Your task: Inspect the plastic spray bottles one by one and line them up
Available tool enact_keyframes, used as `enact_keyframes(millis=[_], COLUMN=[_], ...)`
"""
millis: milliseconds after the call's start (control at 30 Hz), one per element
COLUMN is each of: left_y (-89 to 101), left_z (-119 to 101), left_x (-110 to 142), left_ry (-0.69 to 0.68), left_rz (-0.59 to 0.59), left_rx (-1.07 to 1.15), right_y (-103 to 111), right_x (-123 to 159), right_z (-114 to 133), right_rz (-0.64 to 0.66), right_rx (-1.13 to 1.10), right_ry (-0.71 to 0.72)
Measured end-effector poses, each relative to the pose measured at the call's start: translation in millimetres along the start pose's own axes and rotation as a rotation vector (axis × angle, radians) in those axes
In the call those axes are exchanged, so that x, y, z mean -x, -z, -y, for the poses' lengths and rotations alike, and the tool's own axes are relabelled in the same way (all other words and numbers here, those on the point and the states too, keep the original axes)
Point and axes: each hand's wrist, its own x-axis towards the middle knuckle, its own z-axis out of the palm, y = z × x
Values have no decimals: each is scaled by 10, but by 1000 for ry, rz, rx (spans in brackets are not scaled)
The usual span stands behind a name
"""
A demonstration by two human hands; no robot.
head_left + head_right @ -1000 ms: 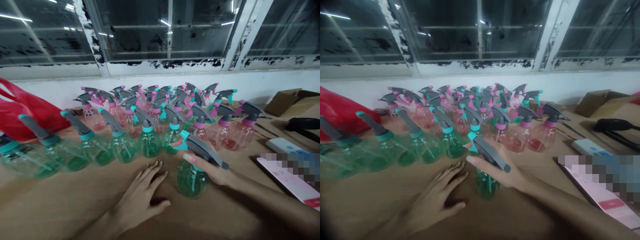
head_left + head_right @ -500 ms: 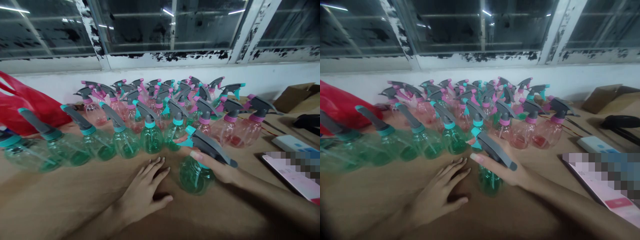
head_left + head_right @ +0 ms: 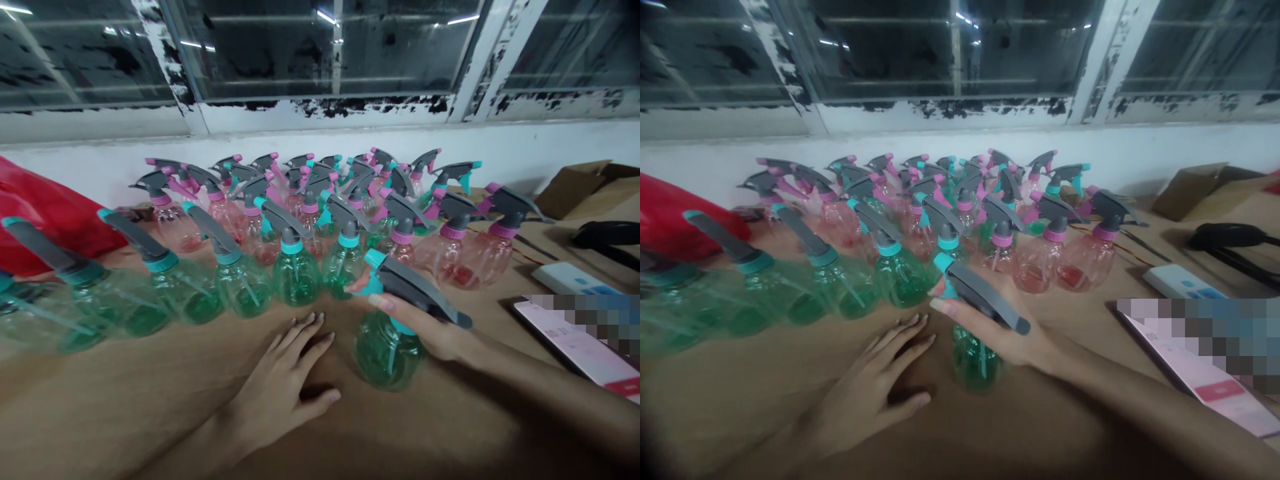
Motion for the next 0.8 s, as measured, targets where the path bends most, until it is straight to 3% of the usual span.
enact_keyframes(millis=[800], left_y=[4], left_z=[-4], left_x=[-3], left_ry=[0], left_rz=[-12], left_rx=[3], right_y=[-40], right_x=[29], right_z=[-23], right_rz=[-10], right_rx=[-141], right_ry=[-83])
